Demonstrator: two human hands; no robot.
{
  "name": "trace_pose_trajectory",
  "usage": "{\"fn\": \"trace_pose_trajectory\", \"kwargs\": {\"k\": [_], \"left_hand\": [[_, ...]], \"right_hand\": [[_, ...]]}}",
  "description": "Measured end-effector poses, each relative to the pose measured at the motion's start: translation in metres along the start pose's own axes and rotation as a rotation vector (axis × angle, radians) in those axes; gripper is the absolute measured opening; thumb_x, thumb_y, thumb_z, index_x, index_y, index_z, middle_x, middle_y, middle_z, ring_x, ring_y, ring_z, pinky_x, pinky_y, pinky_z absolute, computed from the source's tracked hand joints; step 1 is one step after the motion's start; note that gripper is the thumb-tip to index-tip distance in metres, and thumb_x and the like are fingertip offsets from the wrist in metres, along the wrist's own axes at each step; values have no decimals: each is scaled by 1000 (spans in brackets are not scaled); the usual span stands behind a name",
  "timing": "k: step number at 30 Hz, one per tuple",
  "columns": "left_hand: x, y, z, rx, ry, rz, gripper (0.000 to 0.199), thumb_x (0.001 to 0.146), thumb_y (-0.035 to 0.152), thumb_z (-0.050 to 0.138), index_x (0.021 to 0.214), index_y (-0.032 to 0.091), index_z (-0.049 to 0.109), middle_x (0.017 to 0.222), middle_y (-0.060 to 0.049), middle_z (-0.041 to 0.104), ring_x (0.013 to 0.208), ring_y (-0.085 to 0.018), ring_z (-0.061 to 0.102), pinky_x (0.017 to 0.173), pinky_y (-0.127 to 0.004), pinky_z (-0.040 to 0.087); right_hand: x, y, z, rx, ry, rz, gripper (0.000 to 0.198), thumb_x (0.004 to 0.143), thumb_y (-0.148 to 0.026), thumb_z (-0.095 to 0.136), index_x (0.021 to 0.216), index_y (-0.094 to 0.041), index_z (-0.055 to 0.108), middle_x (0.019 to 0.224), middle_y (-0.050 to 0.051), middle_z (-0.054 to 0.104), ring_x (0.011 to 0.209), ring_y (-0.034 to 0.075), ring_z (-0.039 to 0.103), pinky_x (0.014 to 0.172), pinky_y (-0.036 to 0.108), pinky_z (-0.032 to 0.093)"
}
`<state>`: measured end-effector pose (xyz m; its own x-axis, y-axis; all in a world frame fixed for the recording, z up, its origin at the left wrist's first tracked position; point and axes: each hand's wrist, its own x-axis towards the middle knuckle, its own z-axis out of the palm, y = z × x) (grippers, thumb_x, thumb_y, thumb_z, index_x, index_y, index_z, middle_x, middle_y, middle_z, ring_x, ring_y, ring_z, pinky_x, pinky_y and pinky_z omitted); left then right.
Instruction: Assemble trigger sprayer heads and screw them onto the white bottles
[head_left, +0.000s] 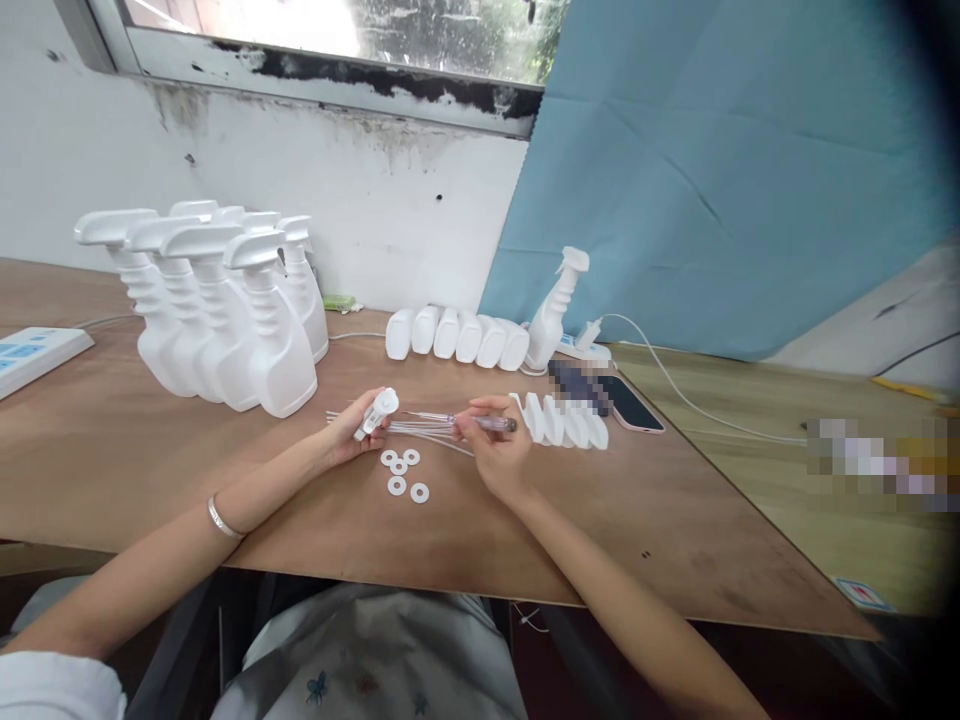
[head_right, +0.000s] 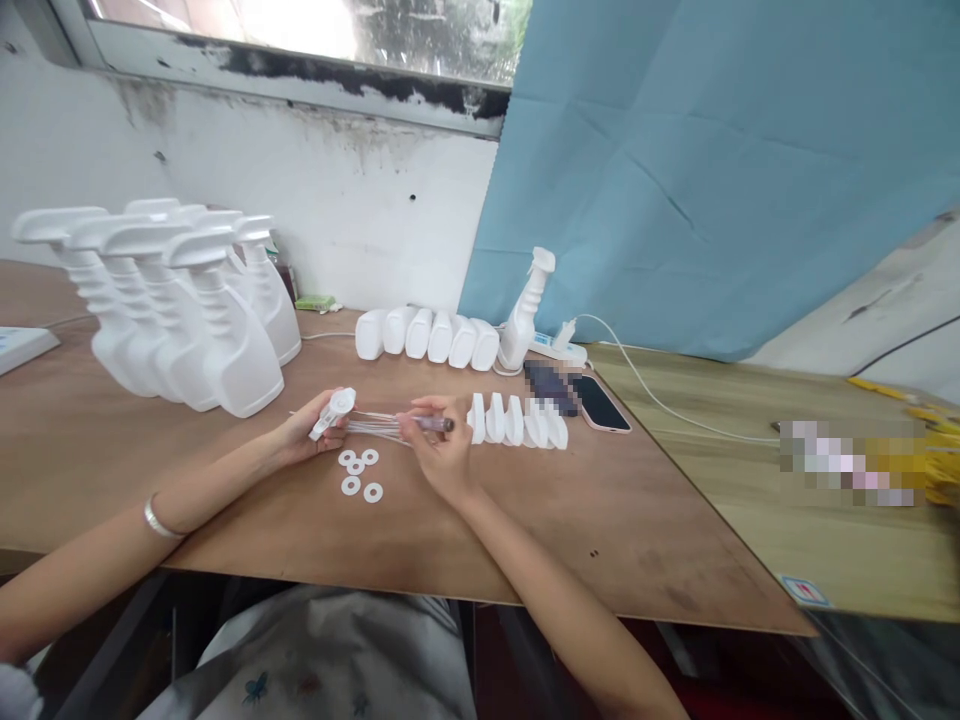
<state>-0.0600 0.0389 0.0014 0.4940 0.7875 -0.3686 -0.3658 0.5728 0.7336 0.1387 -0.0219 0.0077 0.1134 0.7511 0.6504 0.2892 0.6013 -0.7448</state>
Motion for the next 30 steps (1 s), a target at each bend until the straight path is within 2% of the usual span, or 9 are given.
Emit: {"fn": "trace_pose_trajectory", "kwargs": {"k": [2,4,7,9,13,20,25,30], "left_hand": [[-1,-3,2,47,-22,-43,32,85,38,40,69,13,51,46,1,48,31,-4,36,33,-14,27],[-2,-6,3,89,-33,-43,31,85,38,42,70,13,52,47,1,48,32,-4,37,32,-13,28],[-2,-8,3,122,-24,-31,29,84,39,44,73,13,53,48,1,48,32,-5,38,33,-13,29],[-2,-8,3,107,-34,-42,29,83,39,45,72,14,52,47,2,47,32,-4,38,33,-13,30],[-1,-7,1,87,-77,-60,32,85,40,42,69,14,49,46,3,44,31,-4,35,32,-13,27],[3,-8,-3,118,-103,-10,31,84,39,43,65,14,45,45,4,42,28,0,21,28,-11,15],[4,-9,-4,127,-138,-4,29,83,39,46,67,14,45,47,4,42,29,-1,22,28,-11,15],[0,-8,0,163,-114,-40,30,84,37,44,66,14,46,45,3,41,29,-1,23,28,-11,15]], "right_hand": [[-5,-7,3,-30,-50,-90,15,76,-29,61,84,-21,52,71,0,63,57,12,61,52,24,49],[-9,-10,6,-111,-101,-259,11,74,-23,62,82,-22,54,73,1,65,63,13,63,57,25,51],[-13,-9,10,-165,-167,-487,15,75,-17,60,88,-23,54,79,2,67,75,15,65,66,27,53],[-14,-6,10,-168,-175,-561,19,75,-15,59,91,-23,53,82,3,67,77,15,65,68,28,53],[-14,-4,9,-160,-113,-574,25,72,-10,61,93,-22,52,79,4,66,75,15,64,66,28,53],[-12,0,10,-222,-103,-584,22,73,-12,60,91,-22,52,76,2,66,73,14,64,64,26,53],[-13,1,9,-217,-82,-597,20,74,-14,60,90,-23,52,75,3,67,68,15,65,60,28,53],[-12,-1,8,-204,-90,-602,22,73,-13,59,92,-23,53,78,4,67,74,16,65,62,28,53]]}}
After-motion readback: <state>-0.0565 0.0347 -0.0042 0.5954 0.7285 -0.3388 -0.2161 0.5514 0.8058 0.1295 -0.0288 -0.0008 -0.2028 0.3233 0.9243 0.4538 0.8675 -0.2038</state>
